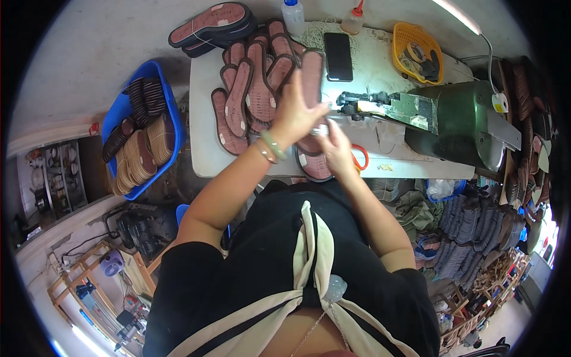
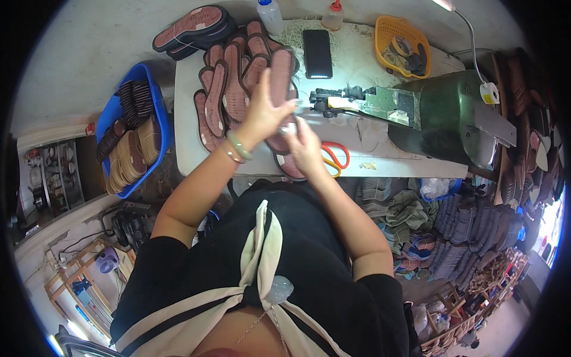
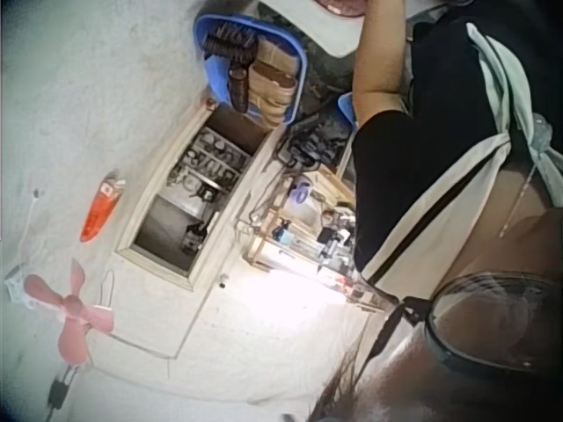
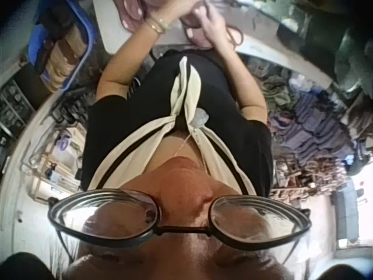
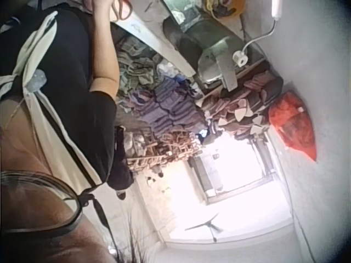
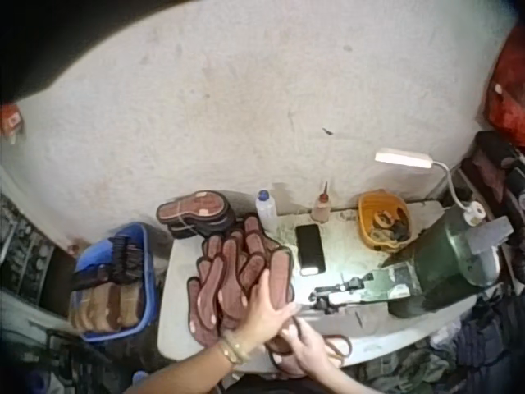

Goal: The person assembles pink sandals by hand, attaching straps to the soles and using a green machine to secure them. They handle multiple sandals, stacking them on the table and in a blue bin. The workspace is cluttered with materials and tools.

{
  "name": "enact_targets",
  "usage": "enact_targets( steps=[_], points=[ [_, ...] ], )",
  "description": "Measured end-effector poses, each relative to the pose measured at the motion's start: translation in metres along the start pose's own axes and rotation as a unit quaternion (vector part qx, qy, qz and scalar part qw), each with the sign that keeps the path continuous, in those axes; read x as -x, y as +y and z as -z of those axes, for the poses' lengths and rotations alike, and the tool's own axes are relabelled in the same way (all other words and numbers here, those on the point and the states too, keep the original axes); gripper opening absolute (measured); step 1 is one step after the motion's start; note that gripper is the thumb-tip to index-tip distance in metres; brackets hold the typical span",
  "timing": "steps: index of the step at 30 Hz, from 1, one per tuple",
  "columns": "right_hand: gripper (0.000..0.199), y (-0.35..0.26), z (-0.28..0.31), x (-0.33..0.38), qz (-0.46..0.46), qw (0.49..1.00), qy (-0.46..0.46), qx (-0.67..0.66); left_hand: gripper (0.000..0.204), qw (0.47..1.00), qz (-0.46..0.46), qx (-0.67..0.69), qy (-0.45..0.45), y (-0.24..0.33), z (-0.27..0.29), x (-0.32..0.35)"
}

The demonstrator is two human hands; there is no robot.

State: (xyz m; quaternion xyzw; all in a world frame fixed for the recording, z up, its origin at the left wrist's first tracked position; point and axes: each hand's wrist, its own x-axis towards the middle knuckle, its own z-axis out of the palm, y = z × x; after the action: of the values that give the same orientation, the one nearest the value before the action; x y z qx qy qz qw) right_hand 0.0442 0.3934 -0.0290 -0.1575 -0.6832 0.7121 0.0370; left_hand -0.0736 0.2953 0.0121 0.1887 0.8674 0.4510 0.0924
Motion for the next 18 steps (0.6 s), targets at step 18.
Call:
enact_targets(
  steps=[18],
  points=[
    [0.062, -0.001, 0.010, 0.053, 0.085, 0.894, -0.164, 0.409, 0.054, 0.995, 0.074, 0.070, -0.008, -0.080, 0.050, 0.069]
  ],
)
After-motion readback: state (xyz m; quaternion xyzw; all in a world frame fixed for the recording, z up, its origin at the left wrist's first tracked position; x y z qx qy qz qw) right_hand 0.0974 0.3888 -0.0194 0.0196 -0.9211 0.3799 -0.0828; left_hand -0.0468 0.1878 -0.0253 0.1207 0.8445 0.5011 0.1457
